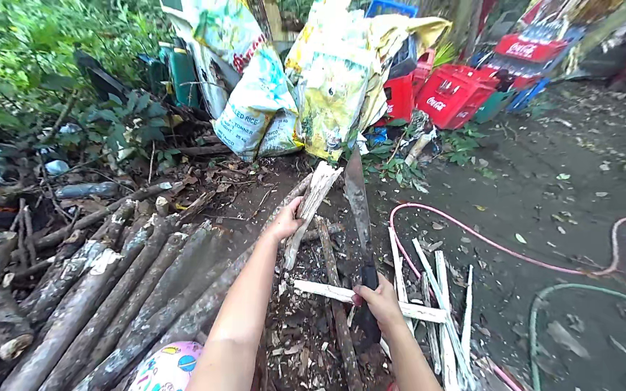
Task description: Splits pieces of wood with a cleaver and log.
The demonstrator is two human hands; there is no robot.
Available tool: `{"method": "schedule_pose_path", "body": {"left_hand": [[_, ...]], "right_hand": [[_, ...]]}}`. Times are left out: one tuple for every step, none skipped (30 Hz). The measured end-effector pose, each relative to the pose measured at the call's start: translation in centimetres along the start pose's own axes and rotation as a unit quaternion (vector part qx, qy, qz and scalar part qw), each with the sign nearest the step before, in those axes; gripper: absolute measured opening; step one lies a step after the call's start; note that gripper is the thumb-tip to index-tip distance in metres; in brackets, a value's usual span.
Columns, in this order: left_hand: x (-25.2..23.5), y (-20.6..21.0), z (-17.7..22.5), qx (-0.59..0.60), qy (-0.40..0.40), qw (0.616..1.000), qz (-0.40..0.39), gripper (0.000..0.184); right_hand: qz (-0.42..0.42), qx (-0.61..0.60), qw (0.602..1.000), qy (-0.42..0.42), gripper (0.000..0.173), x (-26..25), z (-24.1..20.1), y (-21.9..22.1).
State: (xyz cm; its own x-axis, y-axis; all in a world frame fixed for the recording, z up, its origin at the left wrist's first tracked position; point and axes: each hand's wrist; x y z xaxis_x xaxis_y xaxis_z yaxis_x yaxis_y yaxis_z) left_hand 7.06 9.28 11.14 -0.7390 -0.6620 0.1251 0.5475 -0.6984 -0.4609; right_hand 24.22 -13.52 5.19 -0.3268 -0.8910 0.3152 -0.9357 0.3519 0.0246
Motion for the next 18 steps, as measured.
{"method": "schedule_pose_path", "body": {"left_hand": [[0.0, 0.0, 0.1, 0.001, -0.002, 1.000, 0.002, 0.060], [0.0, 0.0, 0.2, 0.002, -0.005, 1.000, 0.006, 0.060], [0.0, -0.1, 0.2, 0.004, -0.008, 1.000, 0.010, 0.061], [0.0, 0.0, 0.2, 0.004, -0.011, 1.000, 0.015, 0.062], [0.0, 0.0, 0.2, 0.001, -0.014, 1.000, 0.021, 0.062], [0.1, 0.1, 0.2, -0.005, -0.018, 0.999, 0.027, 0.062], [0.2, 0.2, 0.2, -0.008, -0.019, 0.999, 0.030, 0.062], [0.2, 0.3, 0.2, -0.011, -0.018, 0.999, 0.031, 0.062], [0.3, 0.3, 0.2, -0.014, -0.018, 0.999, 0.032, 0.062], [0.3, 0.4, 0.1, -0.015, -0.018, 0.999, 0.032, 0.063], [0.4, 0.5, 0.2, -0.015, -0.018, 0.999, 0.032, 0.063], [0.4, 0.6, 0.3, -0.017, -0.019, 0.999, 0.032, 0.063], [0.6, 0.7, 0.4, -0.019, -0.018, 0.999, 0.034, 0.062], [0.7, 0.8, 0.5, -0.021, -0.017, 0.999, 0.035, 0.062], [0.8, 0.8, 0.5, -0.023, -0.016, 0.999, 0.037, 0.062], [0.9, 0.9, 0.5, -0.023, -0.015, 0.999, 0.039, 0.062], [1.0, 0.9, 0.5, -0.023, -0.016, 0.999, 0.038, 0.062], [1.0, 0.9, 0.5, -0.025, -0.016, 0.999, 0.038, 0.063]], "right_hand": [[0.002, 0.009, 1.000, -0.026, 0.038, 0.8, -1.2, 0.0], [0.006, 0.018, 0.998, -0.059, 0.040, 1.6, -2.6, 0.1], [0.009, 0.029, 0.995, -0.098, 0.042, 2.4, -3.9, 0.2], [0.014, 0.042, 0.989, -0.139, 0.043, 3.2, -5.3, 0.3], [0.018, 0.058, 0.982, -0.177, 0.045, 4.0, -6.7, 0.4], [0.024, 0.077, 0.974, -0.211, 0.045, 4.6, -7.9, 0.5], [0.031, 0.095, 0.966, -0.238, 0.044, 5.2, -9.0, 0.6], [0.037, 0.113, 0.958, -0.260, 0.043, 5.6, -9.9, 0.8], [0.044, 0.134, 0.951, -0.276, 0.044, 5.8, -10.4, 1.1], [0.050, 0.158, 0.945, -0.282, 0.045, 6.0, -10.7, 1.5], [0.054, 0.185, 0.942, -0.275, 0.047, 6.0, -10.8, 1.9], [0.051, 0.212, 0.943, -0.251, 0.048, 5.9, -10.7, 2.3], [0.039, 0.236, 0.947, -0.213, 0.047, 5.8, -10.5, 2.6], [0.016, 0.261, 0.951, -0.163, 0.047, 5.5, -10.4, 2.8], [-0.009, 0.284, 0.952, -0.111, 0.046, 5.2, -10.4, 2.9], [-0.027, 0.299, 0.951, -0.075, 0.045, 4.9, -10.4, 2.9], [-0.035, 0.303, 0.951, -0.055, 0.046, 4.8, -10.4, 3.0], [-0.042, 0.293, 0.954, -0.044, 0.046, 4.8, -10.5, 3.1]]}}
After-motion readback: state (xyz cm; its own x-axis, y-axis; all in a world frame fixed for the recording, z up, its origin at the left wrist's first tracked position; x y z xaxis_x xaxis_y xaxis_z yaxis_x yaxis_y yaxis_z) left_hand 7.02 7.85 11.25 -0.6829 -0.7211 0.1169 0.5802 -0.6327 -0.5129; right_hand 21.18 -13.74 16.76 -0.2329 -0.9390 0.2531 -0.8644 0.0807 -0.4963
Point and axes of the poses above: each hand's wrist, its own x-axis away from the middle knuckle, its own y-axis out of the palm, z = x × y, and after that the axes turned 11 degrees about -z, right-handed
